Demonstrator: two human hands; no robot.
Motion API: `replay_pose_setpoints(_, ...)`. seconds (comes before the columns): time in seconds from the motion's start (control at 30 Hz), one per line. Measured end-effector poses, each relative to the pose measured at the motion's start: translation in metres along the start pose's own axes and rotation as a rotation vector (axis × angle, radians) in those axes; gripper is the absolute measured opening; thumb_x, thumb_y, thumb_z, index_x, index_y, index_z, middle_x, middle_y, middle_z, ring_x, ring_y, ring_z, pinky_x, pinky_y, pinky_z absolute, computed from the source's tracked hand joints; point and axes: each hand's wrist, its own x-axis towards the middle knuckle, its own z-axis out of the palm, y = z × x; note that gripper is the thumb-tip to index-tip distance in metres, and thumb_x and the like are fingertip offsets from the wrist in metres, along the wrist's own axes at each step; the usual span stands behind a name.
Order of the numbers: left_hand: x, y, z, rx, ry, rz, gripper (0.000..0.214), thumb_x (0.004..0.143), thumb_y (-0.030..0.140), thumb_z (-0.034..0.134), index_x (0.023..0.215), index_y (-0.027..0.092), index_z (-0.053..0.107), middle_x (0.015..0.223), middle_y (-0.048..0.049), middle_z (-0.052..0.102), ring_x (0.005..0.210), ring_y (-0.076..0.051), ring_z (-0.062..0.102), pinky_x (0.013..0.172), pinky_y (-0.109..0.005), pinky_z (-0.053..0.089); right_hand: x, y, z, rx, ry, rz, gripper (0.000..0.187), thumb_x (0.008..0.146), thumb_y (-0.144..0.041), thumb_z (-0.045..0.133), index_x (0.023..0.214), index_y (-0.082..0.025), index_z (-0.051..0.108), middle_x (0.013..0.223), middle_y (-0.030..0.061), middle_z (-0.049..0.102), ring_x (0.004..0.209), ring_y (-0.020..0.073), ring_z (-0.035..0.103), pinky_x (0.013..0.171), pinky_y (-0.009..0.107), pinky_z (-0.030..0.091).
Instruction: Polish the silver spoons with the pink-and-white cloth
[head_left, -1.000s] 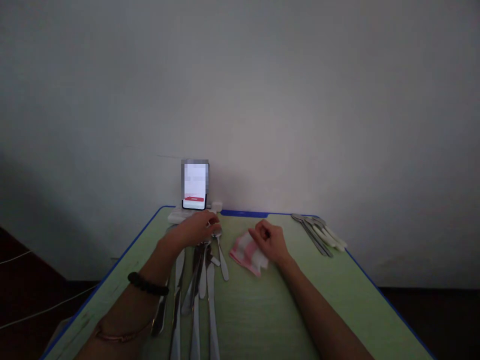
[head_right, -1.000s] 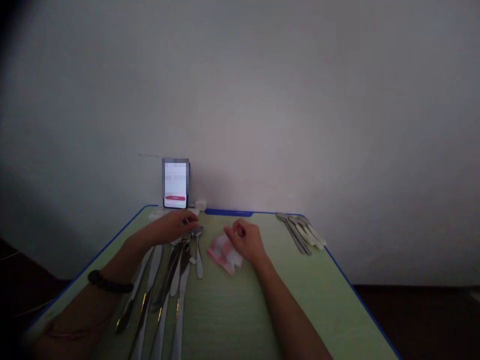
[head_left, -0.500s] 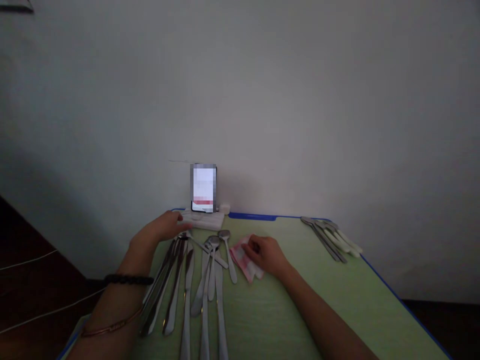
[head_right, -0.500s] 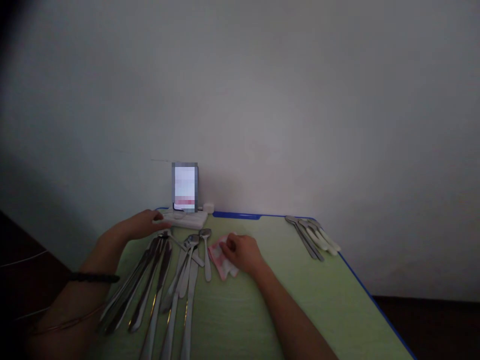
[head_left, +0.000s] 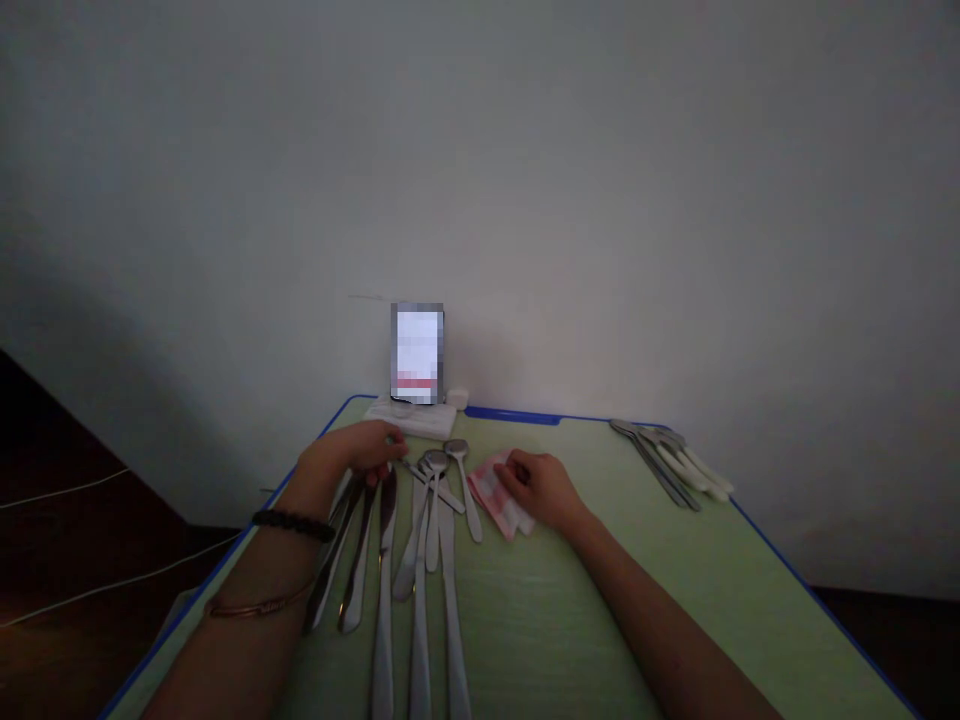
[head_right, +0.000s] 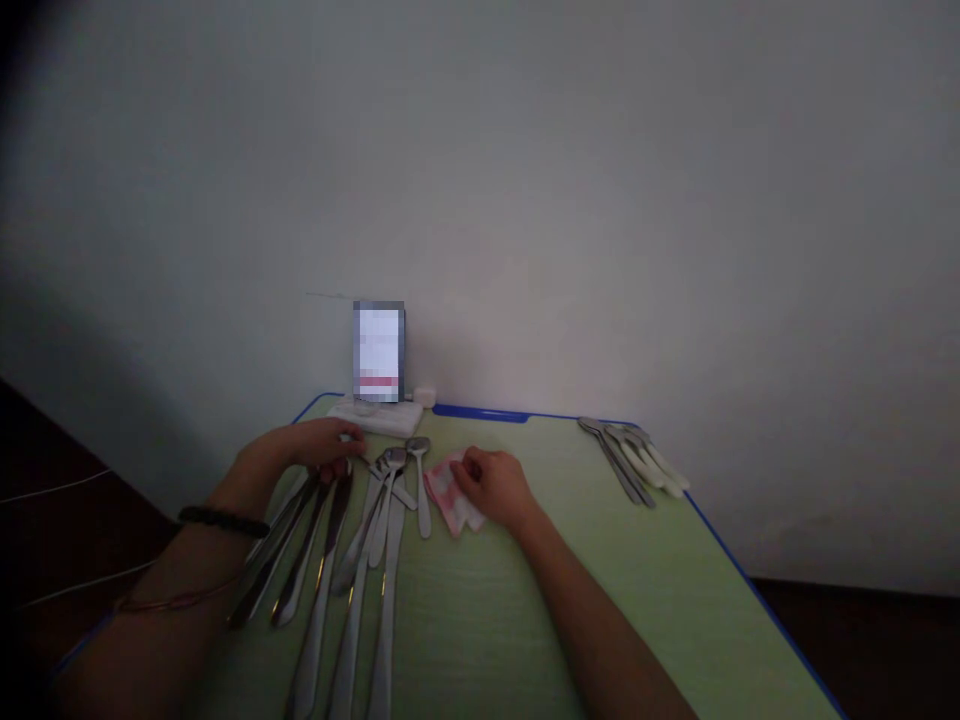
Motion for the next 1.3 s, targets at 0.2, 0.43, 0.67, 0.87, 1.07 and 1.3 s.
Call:
replay_pose_setpoints(0.2,0.010,0.007,0.009,-0.034,-0.029,-0.025,0.031,0.080,0.044,0.043,0.076,0.015,0.055,0.073,-0.0076,0.071,0.052,-0.014,0.063,0.043,-0.020,0.043,0.001,0.001,0.001,0.025,0.015,0.007,0.031,0.084,-0.036,0.044,0.061,-0.018,0.053,0.050,-0.0026,0.049,0.046,0.0090,0.039,0.050,0.022,0.022)
replay_pose_setpoints(0.43,0.011,0.010,0.013,-0.081,-0.100,0.018,0.029,0.074,0.046,0.052,0.076,0.017,0.057,0.068,-0.0038,0.070,0.056,-0.015,0.065,0.044,-0.020,0.044,0.001,0.002,0.001,0.038,0.018,0.013,0.031,0.085,-0.035,0.044,0.060,-0.018,0.053,0.050,-0.0026,0.049,0.046,0.0087,0.038,0.050,0.022,0.021)
replay_pose_setpoints(0.67,0.011,0.012,0.018,-0.069,-0.157,0.044,0.022,0.060,0.025,0.064,0.080,0.019,0.056,0.059,0.0016,0.066,0.055,-0.015,0.063,0.042,-0.018,0.043,0.000,0.002,0.001,0.033,0.010,0.025,0.031,0.085,-0.036,0.043,0.061,-0.018,0.051,0.049,-0.0034,0.046,0.047,0.0088,0.037,0.050,0.023,0.020)
replay_pose_setpoints(0.87,0.011,0.024,0.022,0.024,-0.130,0.028,0.019,0.058,0.026,0.067,0.071,0.018,0.055,0.049,0.0027,0.059,0.050,-0.015,0.059,0.043,-0.021,0.043,0.000,0.003,0.002,0.018,0.020,0.013,0.030,0.085,-0.035,0.043,0.062,-0.018,0.052,0.051,-0.0033,0.047,0.047,0.0085,0.036,0.051,0.023,0.021)
replay_pose_setpoints(1.07,0.004,0.036,0.022,0.084,-0.114,0.019,0.020,0.057,0.028,0.068,0.068,0.019,0.054,0.048,0.0041,0.057,0.047,-0.013,0.055,0.043,-0.021,0.042,0.000,0.003,0.002,0.012,0.012,0.024,0.030,0.084,-0.035,0.044,0.062,-0.017,0.053,0.050,-0.0028,0.047,0.047,0.0087,0.037,0.050,0.023,0.020)
replay_pose_setpoints(1.3,0.001,0.037,0.022,0.137,-0.103,0.008,0.028,0.055,0.039,0.069,0.071,0.019,0.056,0.055,0.0022,0.061,0.048,-0.015,0.055,0.043,-0.023,0.042,0.000,0.001,0.000,0.001,0.003,0.030,0.030,0.085,-0.035,0.043,0.063,-0.017,0.053,0.052,-0.0020,0.050,0.049,0.0090,0.039,0.051,0.023,0.021)
